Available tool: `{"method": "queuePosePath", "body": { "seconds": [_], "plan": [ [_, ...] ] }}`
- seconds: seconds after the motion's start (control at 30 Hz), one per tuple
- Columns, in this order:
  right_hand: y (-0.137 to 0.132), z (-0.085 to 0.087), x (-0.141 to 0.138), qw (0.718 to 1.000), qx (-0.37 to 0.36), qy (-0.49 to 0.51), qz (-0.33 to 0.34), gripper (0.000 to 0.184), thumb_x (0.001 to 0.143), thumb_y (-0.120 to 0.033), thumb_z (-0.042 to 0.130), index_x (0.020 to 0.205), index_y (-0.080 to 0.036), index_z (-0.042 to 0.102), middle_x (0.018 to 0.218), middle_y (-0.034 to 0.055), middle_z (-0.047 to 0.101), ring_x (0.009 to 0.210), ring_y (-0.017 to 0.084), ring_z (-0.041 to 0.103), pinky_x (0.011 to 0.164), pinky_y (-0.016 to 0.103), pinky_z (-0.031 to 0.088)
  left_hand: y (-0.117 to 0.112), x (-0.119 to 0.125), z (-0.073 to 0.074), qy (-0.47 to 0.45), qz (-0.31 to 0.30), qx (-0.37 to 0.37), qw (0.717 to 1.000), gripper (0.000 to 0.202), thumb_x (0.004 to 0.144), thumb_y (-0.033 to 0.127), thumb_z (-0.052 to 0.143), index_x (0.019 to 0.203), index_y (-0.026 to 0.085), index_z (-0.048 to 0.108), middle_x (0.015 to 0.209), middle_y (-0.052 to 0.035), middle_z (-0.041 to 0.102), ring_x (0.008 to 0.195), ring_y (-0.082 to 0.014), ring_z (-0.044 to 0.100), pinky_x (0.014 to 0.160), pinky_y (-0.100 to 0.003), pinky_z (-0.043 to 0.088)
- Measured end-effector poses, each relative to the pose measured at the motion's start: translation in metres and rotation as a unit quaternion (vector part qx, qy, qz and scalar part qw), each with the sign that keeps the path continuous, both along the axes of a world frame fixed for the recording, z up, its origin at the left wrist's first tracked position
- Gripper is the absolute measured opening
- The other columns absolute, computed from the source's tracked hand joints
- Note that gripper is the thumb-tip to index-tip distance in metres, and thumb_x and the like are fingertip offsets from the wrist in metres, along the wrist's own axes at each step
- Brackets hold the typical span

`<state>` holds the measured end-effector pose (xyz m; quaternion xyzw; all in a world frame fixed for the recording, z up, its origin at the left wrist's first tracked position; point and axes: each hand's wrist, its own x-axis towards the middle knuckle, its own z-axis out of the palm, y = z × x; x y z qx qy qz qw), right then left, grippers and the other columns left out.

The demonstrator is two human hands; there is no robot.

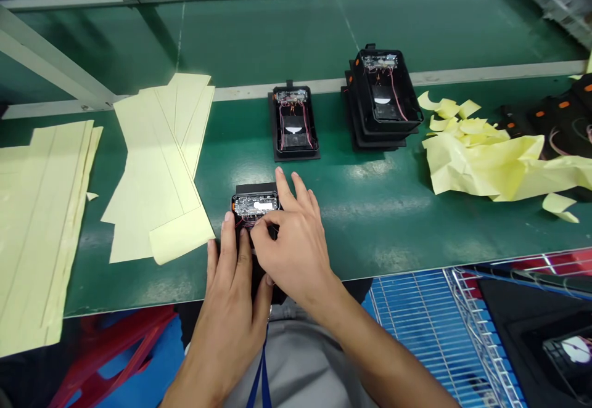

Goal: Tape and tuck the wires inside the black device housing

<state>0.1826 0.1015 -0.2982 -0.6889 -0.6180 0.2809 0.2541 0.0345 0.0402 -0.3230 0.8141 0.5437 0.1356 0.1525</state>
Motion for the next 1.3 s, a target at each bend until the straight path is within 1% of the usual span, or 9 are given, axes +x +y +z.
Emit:
{"method": "queuePosePath", "body": {
  "seconds": [0.1,0.23,0.33,0.4,0.53,0.73,0.97,1.17,1.3],
  "plan": [
    [0.001,0.0,0.002,1.0,-0.003,0.011,0.004,0.03,0.097,-0.033,0.063,0.075,-0.027,0.083,0.18,-0.0105,0.022,0.175,0.033,0.015,0.139,0.07,0.025,-0.001,0.0,-0.001,0.008,0.01,0.001,1.0,0.08,0.109,0.024,0.045,0.18,0.013,0.008,0.185,-0.0183,0.002,0.177,-0.0357,0.006,0.137,-0.07,0.034],
    [0.001,-0.002,0.005,1.0,-0.002,0.009,0.026,0.027,0.099,-0.041,0.068,0.083,-0.032,0.087,0.18,-0.0115,0.022,0.175,0.034,0.015,0.138,0.072,0.023,-0.002,-0.001,0.001,0.028,0.016,0.008,0.999,0.079,0.109,0.024,0.046,0.179,0.012,0.012,0.185,-0.0175,0.004,0.175,-0.039,0.013,0.134,-0.076,0.036],
    [0.001,-0.003,0.008,1.0,-0.004,0.007,0.029,0.029,0.101,-0.041,0.067,0.083,-0.031,0.087,0.181,-0.0106,0.022,0.175,0.034,0.017,0.138,0.071,0.024,-0.002,-0.004,0.006,0.023,0.006,0.025,0.999,0.074,0.109,0.023,0.048,0.177,0.013,0.022,0.185,-0.0168,0.008,0.175,-0.0398,0.017,0.132,-0.078,0.036],
    [0.001,-0.003,0.008,1.0,0.001,0.006,0.028,0.03,0.102,-0.038,0.065,0.082,-0.03,0.086,0.181,-0.01,0.023,0.174,0.034,0.019,0.139,0.07,0.024,0.002,-0.009,0.009,-0.003,0.007,0.037,0.999,0.067,0.109,0.02,0.05,0.173,0.017,0.032,0.185,-0.0142,0.011,0.175,-0.0376,0.018,0.136,-0.077,0.031],
    [-0.002,-0.004,0.007,0.999,0.018,0.01,0.029,0.025,0.1,-0.034,0.067,0.081,-0.027,0.082,0.182,-0.0073,0.023,0.174,0.034,0.02,0.139,0.069,0.025,0.022,-0.024,0.013,-0.068,0.013,0.065,0.995,0.046,0.109,0.017,0.053,0.155,0.024,0.055,0.185,-0.0083,0.015,0.175,-0.0333,0.019,0.142,-0.071,0.021],
    [-0.006,-0.006,0.008,0.998,0.036,0.043,0.028,0.017,0.096,-0.028,0.067,0.084,-0.024,0.078,0.182,-0.0032,0.025,0.174,0.034,0.021,0.137,0.066,0.034,0.06,-0.03,0.011,-0.083,-0.006,0.083,0.993,0.027,0.111,0.02,0.054,0.128,0.024,0.074,0.184,-0.003,0.02,0.175,-0.0332,0.02,0.141,-0.068,0.026],
    [-0.006,-0.005,0.006,0.997,0.035,0.05,0.036,0.02,0.097,-0.022,0.063,0.084,-0.022,0.078,0.183,-0.0033,0.023,0.174,0.032,0.02,0.136,0.062,0.038,0.072,-0.026,0.01,-0.084,-0.03,0.069,0.994,0.024,0.111,0.022,0.056,0.112,0.023,0.08,0.183,-0.0023,0.022,0.174,-0.0366,0.023,0.136,-0.075,0.03],
    [-0.007,-0.006,0.006,0.997,0.041,0.048,0.047,0.023,0.1,-0.022,0.061,0.084,-0.021,0.078,0.183,-0.0021,0.022,0.174,0.032,0.019,0.136,0.059,0.04,0.077,-0.029,0.013,-0.084,-0.04,0.076,0.993,0.024,0.11,0.023,0.059,0.112,0.022,0.082,0.181,-0.0037,0.028,0.172,-0.0382,0.025,0.137,-0.075,0.029],
    [-0.007,-0.006,0.006,0.997,0.042,0.046,0.05,0.025,0.099,-0.021,0.061,0.08,-0.02,0.077,0.183,-0.0023,0.023,0.174,0.034,0.019,0.135,0.062,0.042,0.079,-0.03,0.013,-0.096,-0.049,0.071,0.992,0.025,0.109,0.023,0.059,0.112,0.026,0.084,0.18,-0.0008,0.031,0.172,-0.0368,0.027,0.138,-0.075,0.03]
  ]
}}
